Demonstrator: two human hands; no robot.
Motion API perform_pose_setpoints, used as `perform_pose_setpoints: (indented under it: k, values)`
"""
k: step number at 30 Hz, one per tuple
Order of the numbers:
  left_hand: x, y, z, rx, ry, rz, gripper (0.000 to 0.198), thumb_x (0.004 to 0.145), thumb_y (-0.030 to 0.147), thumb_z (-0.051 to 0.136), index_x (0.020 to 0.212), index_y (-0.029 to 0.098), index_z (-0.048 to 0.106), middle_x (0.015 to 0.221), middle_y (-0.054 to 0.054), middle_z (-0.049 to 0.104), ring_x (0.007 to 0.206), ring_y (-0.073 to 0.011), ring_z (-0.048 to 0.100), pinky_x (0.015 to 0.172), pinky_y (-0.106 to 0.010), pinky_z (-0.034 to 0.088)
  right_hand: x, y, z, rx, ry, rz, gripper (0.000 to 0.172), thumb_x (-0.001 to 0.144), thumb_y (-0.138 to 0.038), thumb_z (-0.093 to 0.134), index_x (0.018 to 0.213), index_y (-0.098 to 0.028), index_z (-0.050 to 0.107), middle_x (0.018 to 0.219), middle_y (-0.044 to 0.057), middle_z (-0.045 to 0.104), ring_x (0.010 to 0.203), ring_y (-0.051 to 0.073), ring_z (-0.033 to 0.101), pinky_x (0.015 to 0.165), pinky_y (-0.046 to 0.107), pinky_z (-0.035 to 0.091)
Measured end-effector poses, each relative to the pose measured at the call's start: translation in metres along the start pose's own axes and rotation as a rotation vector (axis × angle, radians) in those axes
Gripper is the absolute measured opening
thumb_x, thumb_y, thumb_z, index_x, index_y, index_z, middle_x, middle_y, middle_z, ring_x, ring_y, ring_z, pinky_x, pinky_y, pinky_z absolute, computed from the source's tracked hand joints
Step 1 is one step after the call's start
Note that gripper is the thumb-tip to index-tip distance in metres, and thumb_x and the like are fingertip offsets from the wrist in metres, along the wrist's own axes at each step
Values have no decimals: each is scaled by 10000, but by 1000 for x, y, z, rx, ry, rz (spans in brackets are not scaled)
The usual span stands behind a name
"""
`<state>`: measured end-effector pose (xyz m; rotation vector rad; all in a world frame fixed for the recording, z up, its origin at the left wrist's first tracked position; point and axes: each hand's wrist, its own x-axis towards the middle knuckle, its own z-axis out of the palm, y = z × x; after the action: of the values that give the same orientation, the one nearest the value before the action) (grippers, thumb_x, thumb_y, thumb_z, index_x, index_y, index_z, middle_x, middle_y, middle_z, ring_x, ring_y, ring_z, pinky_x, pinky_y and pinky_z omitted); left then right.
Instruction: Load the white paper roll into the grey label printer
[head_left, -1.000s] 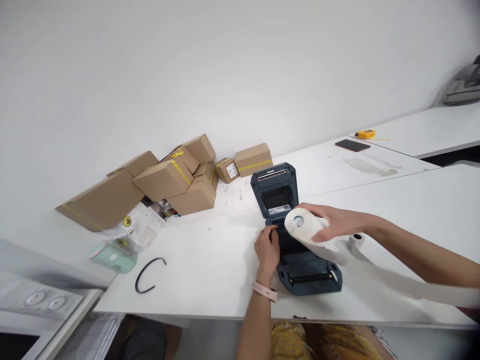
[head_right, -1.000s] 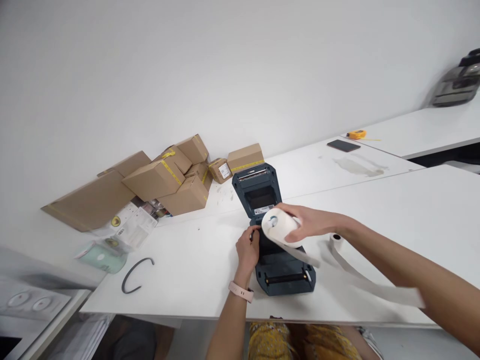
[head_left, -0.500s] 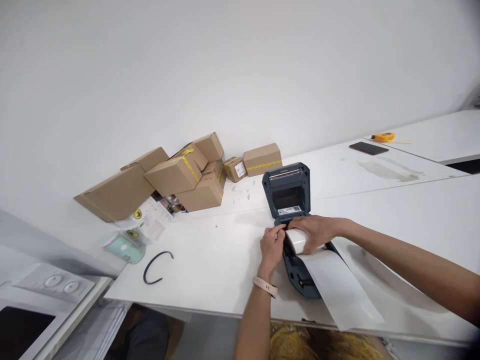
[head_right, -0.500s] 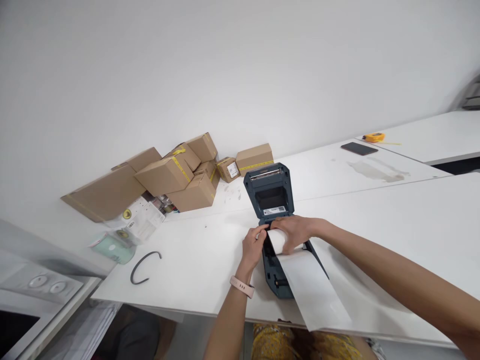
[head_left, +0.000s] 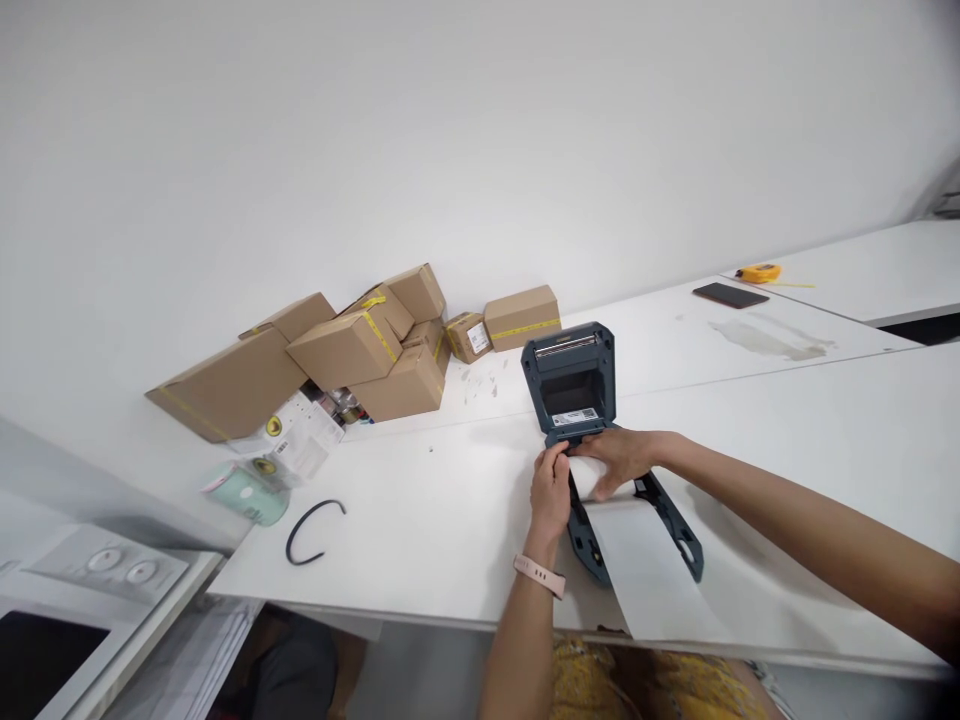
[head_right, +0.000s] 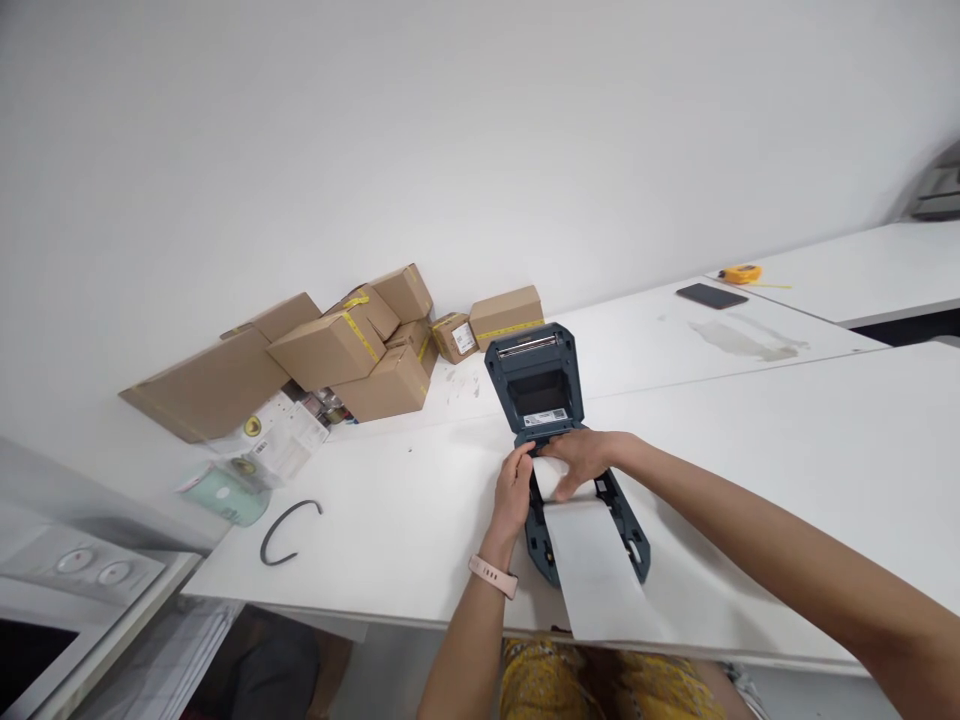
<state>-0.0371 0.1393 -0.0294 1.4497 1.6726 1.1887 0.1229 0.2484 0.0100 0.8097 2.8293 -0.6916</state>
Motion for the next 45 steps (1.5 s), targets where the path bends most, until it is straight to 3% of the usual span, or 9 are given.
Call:
perform_pose_setpoints:
  k: [5, 9, 11, 13, 15, 19, 24, 32, 45]
  values:
    - [-46, -6, 1, -120, 168, -58, 533, 992, 472, 415, 1468, 237, 460, 1580, -93, 443, 1424, -225, 450, 1154, -342, 396, -25, -11, -13, 149, 146, -60, 727, 730, -623, 718, 1319, -201, 667, 1247, 142, 713, 1105, 359, 681, 917, 441, 539]
    - [-106, -29, 8, -342, 476, -261, 481, 957, 543, 399, 1227, 187, 578, 1260, -154, 649, 1200, -255, 628, 945, -334, 550, -50, -20, -48, 368, 864, -31, 460, 918, -626, 523, 927, -226, 750, 943, 76, 764, 910, 267, 703, 856, 405, 546]
    - [-126, -40, 12, -375, 508, -348, 458, 918, 563, 449, 1136, 191, 604, 1144, -138, 682, 1081, -260, 673, 901, -356, 563, -52, -19, -72, 333, 1248, 57, 467, 961, -616, 451, 1051, -245, 720, 1090, 87, 741, 1059, 286, 662, 969, 459, 502]
    - [-135, -47, 13, -393, 512, -385, 451, 885, 569, 498, 1107, 194, 614, 1085, -123, 695, 1009, -258, 689, 892, -374, 563, -44, -16, -96, 315, 1377, 124, 527, 979, -618, 396, 1281, -253, 628, 1349, 99, 640, 1292, 311, 540, 1114, 520, 388]
    - [-136, -51, 12, -420, 498, -385, 448, 869, 561, 530, 1112, 194, 614, 1107, -124, 692, 1007, -256, 690, 890, -376, 564, -33, -12, -111, 419, 1269, 142, 605, 991, -644, 317, 1367, -241, 568, 1463, 97, 558, 1391, 318, 450, 1173, 539, 309]
    - [-131, -53, 2, -483, 440, -379, 468, 859, 568, 561, 1134, 192, 611, 1255, -149, 645, 1067, -266, 685, 872, -365, 585, -23, -18, -104, 624, 1062, 92, 616, 999, -669, 245, 1248, -256, 627, 1301, 62, 663, 1234, 292, 572, 1103, 504, 416]
    - [-118, -30, -13, -466, 425, -266, 519, 915, 577, 495, 1270, 208, 584, 1419, -154, 580, 1271, -288, 603, 972, -374, 570, -57, -44, -42, 605, 1174, 31, 490, 1022, -595, 299, 1264, -290, 596, 1335, 49, 619, 1266, 268, 550, 1119, 450, 420]
    - [-82, 40, -15, -361, 256, 30, 563, 1029, 510, 322, 1550, 296, 348, 1665, -8, 305, 1539, -187, 259, 1236, -317, 302, -111, -59, 73, 435, 1101, -117, 444, 1046, -408, 348, 1484, -406, 420, 1652, -5, 304, 1515, 262, 298, 1230, 487, 296]
    - [-103, 27, 6, -459, 105, -186, 707, 950, 510, 541, 1576, 308, 282, 1689, -19, 232, 1530, -240, 286, 1154, -289, 418, -115, -68, 153, 324, 1193, -59, 460, 1039, -393, 330, 1480, -366, 460, 1580, 48, 400, 1473, 339, 337, 1170, 587, 348]
